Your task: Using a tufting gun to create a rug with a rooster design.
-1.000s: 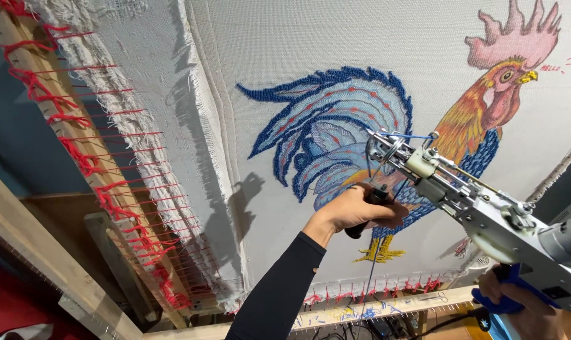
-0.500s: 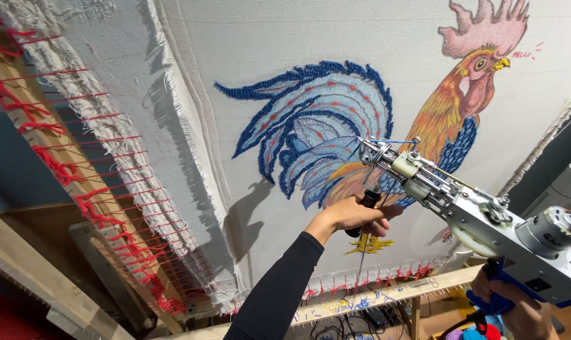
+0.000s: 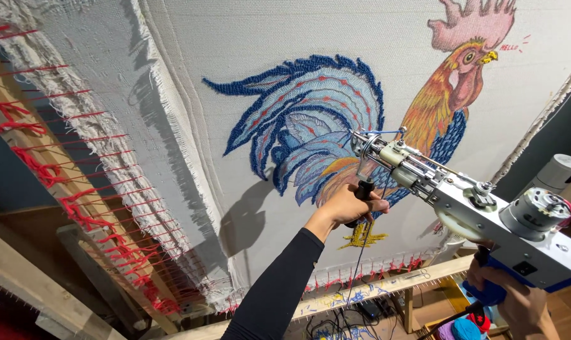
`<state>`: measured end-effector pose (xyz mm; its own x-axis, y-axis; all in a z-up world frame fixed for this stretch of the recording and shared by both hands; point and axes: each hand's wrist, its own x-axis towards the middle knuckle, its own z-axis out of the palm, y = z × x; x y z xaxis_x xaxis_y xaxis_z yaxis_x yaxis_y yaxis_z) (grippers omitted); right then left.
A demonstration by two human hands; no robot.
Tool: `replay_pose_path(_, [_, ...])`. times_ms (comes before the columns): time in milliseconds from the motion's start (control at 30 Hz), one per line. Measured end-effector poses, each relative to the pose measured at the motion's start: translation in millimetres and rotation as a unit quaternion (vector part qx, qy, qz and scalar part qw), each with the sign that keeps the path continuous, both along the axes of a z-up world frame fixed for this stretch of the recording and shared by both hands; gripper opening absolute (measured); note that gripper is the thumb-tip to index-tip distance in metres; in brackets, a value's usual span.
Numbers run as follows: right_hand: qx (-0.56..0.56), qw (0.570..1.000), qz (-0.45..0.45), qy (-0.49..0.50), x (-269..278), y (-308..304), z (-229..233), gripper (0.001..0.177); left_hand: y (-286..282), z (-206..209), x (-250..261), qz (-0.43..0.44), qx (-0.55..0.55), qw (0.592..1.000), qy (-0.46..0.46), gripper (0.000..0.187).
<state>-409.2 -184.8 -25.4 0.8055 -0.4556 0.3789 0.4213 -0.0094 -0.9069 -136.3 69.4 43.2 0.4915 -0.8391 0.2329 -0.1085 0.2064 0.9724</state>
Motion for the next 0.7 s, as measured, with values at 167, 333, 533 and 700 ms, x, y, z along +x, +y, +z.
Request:
replay_pose_path(167, [0.055,0.998,0.021,-0.020,0.4,-4.5,-15.2,0.047,-7.3,-9.9,2.5,0.038,0.050,0.997,-0.052,0.026])
replay_pose_path(333, [0.037,0.999,-0.029,-0.003,-2.6,10.6,-8.1,0.046,-8.2,-13.5,3.0,-0.008,-0.007,0.999,0.034,0.029])
replay_pose_path(533, [0.063,0.998,-0.026,-0.003,-10.5,5.4,-10.0,0.037,-31.0,-14.3,61.5,0.128,-0.169,0.967,0.142,0.036])
replay_pose_path(700, [0.065,0.997,-0.026,-0.020,-11.1,0.4,-11.2,0.040,-41.1,26.4,80.8,0.205,-0.221,0.903,0.307,0.036])
